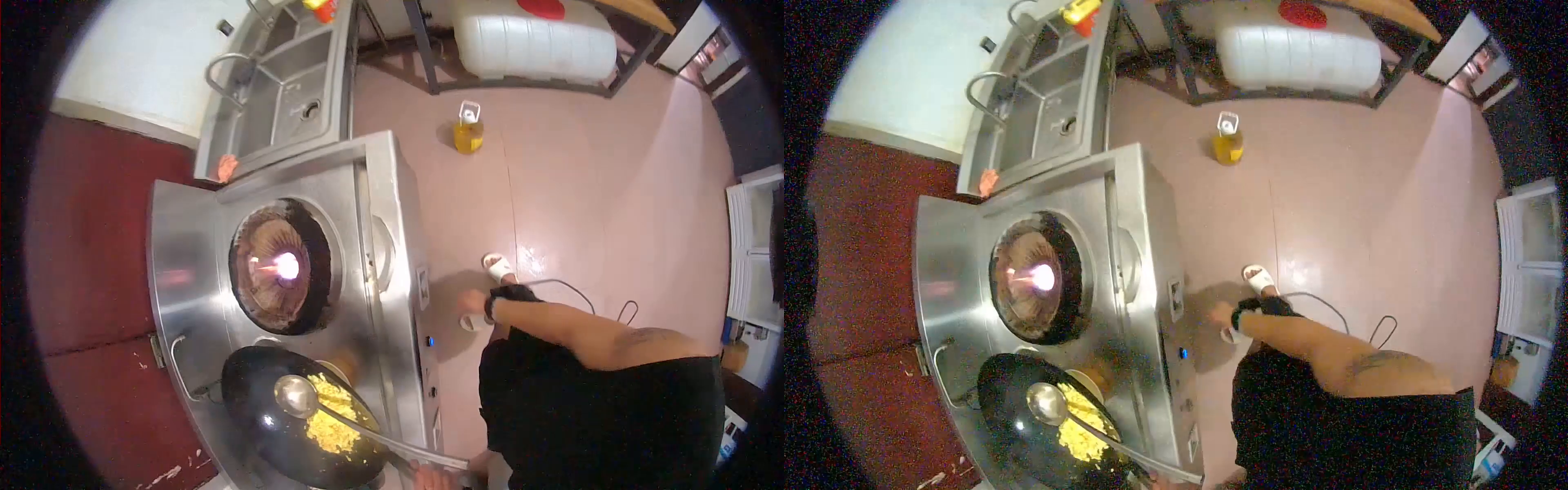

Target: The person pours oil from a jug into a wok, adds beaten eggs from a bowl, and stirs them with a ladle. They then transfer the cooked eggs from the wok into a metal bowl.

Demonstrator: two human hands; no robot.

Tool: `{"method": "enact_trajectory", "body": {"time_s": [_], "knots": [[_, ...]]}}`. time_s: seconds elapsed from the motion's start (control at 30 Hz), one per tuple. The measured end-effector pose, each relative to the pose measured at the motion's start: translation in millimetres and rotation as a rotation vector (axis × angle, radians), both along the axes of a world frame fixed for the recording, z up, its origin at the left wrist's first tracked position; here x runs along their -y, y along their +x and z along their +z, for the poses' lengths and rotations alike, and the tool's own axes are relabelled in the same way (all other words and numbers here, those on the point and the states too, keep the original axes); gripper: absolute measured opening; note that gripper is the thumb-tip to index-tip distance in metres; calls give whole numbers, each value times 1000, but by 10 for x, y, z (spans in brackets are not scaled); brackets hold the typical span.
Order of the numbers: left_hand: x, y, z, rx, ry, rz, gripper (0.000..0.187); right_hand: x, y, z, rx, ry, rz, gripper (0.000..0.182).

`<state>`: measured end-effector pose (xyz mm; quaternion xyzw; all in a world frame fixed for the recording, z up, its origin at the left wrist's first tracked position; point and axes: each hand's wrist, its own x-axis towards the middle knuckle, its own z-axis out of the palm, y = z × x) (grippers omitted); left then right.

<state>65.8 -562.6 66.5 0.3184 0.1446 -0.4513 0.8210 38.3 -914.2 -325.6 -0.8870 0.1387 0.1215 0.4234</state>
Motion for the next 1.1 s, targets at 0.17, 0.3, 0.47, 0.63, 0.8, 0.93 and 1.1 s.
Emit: {"method": "enact_trajectory", "body": {"time_s": [0.17, 0.3, 0.47, 0.63, 0.8, 0.93, 1.1], "knots": [[114, -108, 19, 18, 239, 82, 32, -594, 594, -1364, 171, -234, -320, 32], [187, -84, 1, -28, 338, 110, 32, -688, 987, -1094, 153, 786, -1075, 41], [197, 16, -19, -78, 340, 127, 32, -271, 1098, -236, -159, 785, -978, 47], [139, 50, 5, -73, 277, 136, 31, -312, 761, -1019, -38, 342, -824, 32], [273, 262, 303, -569, 526, 402, 29, -852, 422, 1544, 129, 760, -873, 16], [89, 195, 164, -116, 246, 364, 14, -1305, 1531, 2188, 343, 554, -461, 19], [98, 258, 327, -134, 166, 303, 17, -1690, 2211, 1023, 231, 253, -114, 32]]}}
